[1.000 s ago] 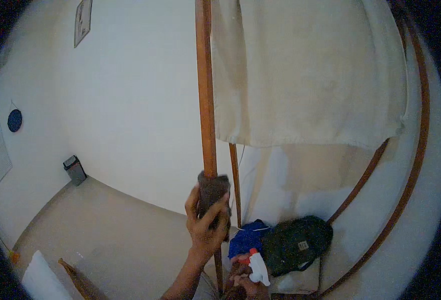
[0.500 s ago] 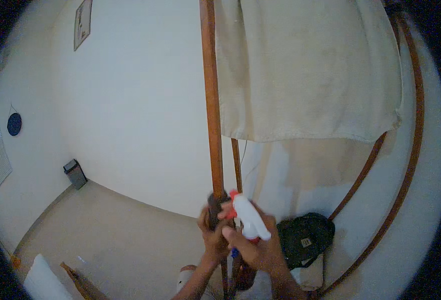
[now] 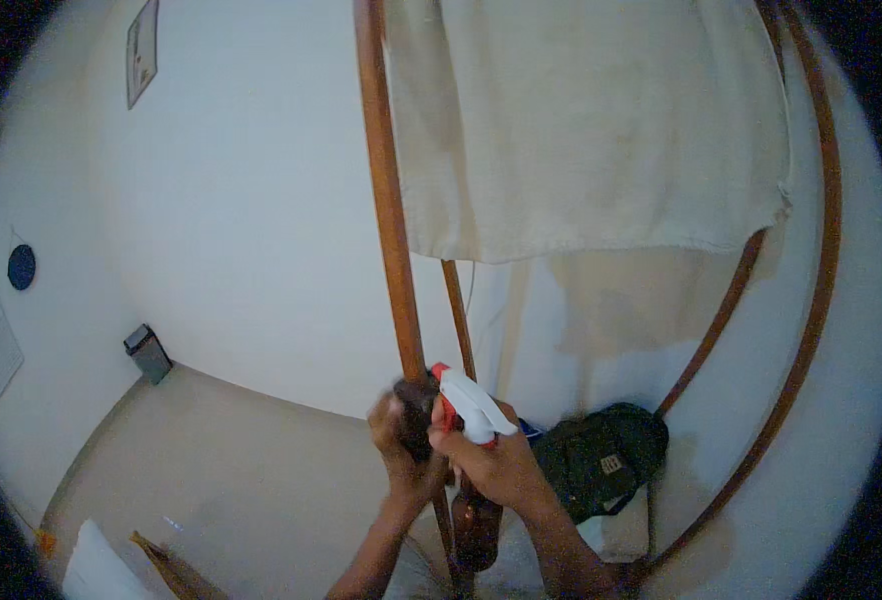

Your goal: Spraying and wiping a wooden towel rack with a cleaning cloth.

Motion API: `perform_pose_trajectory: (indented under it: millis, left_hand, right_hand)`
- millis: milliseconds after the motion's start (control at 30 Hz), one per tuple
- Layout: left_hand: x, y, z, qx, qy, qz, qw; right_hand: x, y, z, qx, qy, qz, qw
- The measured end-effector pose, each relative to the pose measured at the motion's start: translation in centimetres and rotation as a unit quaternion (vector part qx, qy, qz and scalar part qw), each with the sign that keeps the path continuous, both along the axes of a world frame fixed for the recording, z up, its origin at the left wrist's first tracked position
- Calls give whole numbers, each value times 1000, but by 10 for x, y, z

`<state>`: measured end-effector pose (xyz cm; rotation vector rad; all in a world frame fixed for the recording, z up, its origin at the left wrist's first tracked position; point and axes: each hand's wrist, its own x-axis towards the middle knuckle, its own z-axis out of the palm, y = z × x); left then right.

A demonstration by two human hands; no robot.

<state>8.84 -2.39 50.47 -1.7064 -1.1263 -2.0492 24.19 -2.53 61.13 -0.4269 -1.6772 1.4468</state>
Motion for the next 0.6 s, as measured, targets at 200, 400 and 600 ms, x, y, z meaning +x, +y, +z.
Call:
perform_pose_trajectory:
  millis: [200,400,600]
  left_hand:
    - [13,21,168,-81,-39,23,996]
    - [15,18,189,-80,-85,3,993]
    - [7,-12,33,-142,-83,40,985]
  right_hand:
    - [49,0,-30,-128,123,146,973]
    - [29,-19,-16,-157,162,60,972]
    - [12,-9,11,-166,184,71,966]
